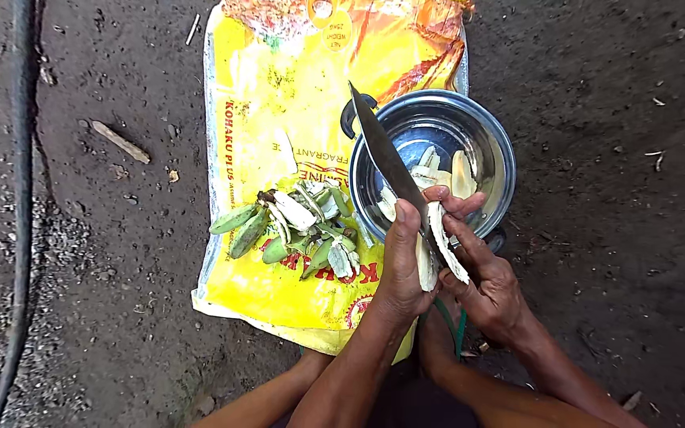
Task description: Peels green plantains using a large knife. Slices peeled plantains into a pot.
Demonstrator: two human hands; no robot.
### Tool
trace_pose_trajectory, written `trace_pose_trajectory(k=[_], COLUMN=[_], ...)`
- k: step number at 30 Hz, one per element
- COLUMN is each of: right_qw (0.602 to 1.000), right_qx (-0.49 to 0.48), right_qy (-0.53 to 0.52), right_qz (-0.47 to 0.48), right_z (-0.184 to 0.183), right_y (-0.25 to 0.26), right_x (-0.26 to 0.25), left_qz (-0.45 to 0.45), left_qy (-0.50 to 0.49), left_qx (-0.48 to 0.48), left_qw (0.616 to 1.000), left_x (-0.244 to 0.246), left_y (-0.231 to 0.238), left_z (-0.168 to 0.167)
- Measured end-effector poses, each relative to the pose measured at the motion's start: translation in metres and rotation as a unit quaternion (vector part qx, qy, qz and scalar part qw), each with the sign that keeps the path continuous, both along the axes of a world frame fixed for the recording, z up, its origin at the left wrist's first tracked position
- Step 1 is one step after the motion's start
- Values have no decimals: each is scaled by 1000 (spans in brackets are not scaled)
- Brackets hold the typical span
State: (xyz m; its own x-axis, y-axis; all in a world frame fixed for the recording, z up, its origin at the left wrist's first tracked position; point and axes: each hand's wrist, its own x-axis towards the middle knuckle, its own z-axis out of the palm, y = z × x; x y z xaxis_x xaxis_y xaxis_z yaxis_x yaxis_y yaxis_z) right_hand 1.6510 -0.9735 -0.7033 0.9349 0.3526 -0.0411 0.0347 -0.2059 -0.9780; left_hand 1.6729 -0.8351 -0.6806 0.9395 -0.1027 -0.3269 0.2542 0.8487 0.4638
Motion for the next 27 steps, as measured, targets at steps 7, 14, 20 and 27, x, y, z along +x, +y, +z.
trace_pose_trajectory(k=[7,14,20,27], right_qw=[999,962,936,970], right_qx=[-47,50,85,109], right_qy=[-6,263,325,216], right_qz=[-19,-60,-101,-1], right_z=[-2,3,8,12], right_y=[1,7,1,1], right_x=[4,14,15,0], left_qz=[-2,-16,45,29], left_qy=[61,205,269,258], left_qx=[30,-7,11,33], left_qw=[998,979,962,965], left_x=[4,15,21,24], left_y=[4,22,33,34], left_z=[1,-2,-5,-6])
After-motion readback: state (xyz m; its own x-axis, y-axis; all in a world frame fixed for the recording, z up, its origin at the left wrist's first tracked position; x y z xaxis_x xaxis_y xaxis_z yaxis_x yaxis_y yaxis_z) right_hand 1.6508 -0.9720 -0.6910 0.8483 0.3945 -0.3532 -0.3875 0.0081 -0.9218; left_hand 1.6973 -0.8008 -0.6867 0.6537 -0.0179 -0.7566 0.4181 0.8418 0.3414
